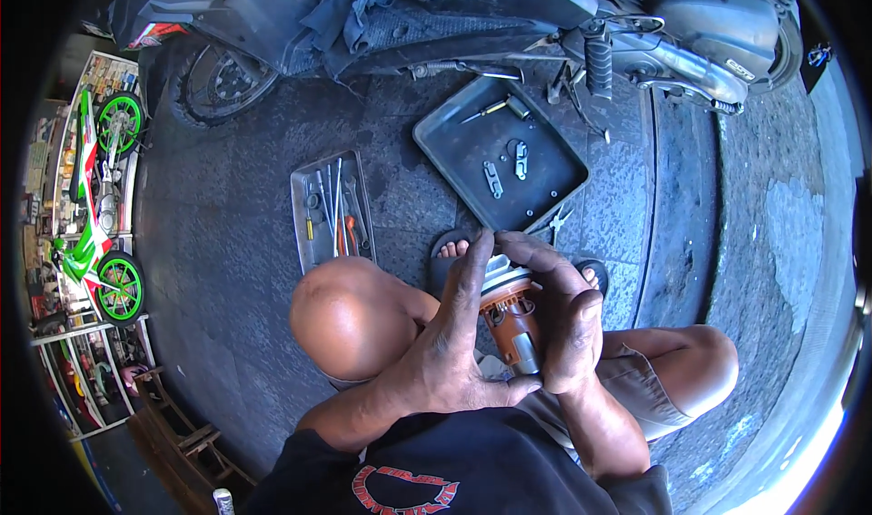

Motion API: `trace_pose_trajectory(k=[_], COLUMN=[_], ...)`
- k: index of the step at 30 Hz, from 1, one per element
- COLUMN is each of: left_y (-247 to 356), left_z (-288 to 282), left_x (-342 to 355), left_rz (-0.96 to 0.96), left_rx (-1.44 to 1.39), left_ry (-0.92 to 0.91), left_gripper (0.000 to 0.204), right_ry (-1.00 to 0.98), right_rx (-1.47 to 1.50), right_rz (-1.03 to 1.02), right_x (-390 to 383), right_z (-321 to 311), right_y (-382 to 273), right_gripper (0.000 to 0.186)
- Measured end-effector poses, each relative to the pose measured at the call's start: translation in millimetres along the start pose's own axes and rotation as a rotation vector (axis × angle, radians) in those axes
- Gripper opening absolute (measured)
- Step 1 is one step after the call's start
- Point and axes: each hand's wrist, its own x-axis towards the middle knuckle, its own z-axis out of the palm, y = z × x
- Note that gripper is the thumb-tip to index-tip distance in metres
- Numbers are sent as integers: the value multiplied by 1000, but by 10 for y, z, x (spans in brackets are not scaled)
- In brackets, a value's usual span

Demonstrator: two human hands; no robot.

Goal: Repairing or replacing components of a motorcycle fuel pump assembly.

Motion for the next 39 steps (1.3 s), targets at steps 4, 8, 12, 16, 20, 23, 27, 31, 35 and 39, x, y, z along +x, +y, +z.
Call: trace_pose_trajectory(k=[4,8,12,16,20,23,27,31,35,39], left_y=[39,45,25,50,1,21,5,31,7,7], left_z=[-52,8,43,51,85,109,68,-9,27,42], left_x=[72,80,70,116,113,107,79,111,110,117], left_rz=[22,89,112,140,172,154,202,195,232,233], left_rx=[98,73,26,138,21,-37,2,35,-94,-198], left_ry=[-85,-34,-23,3,63,109,189,141,185,186], left_gripper=[136,134,131,131,124,127,133,141,134,133], right_ry=[79,96,99,122,114,116,155,127,112,28], right_rx=[41,60,39,57,92,244,85,-53,-224,-245], right_rz=[-42,-70,-114,-121,-82,-19,-90,-156,-230,-160], right_x=[-67,-66,-66,-58,-22,12,-25,-172,-223,-259], right_z=[6,-5,-12,-11,-21,-25,-191,-231,-179,-156], right_y=[6,-27,-43,-14,-22,-25,-57,-205,-285,-348], right_gripper=[86,83,80,80,85,88,61,30,32,32])
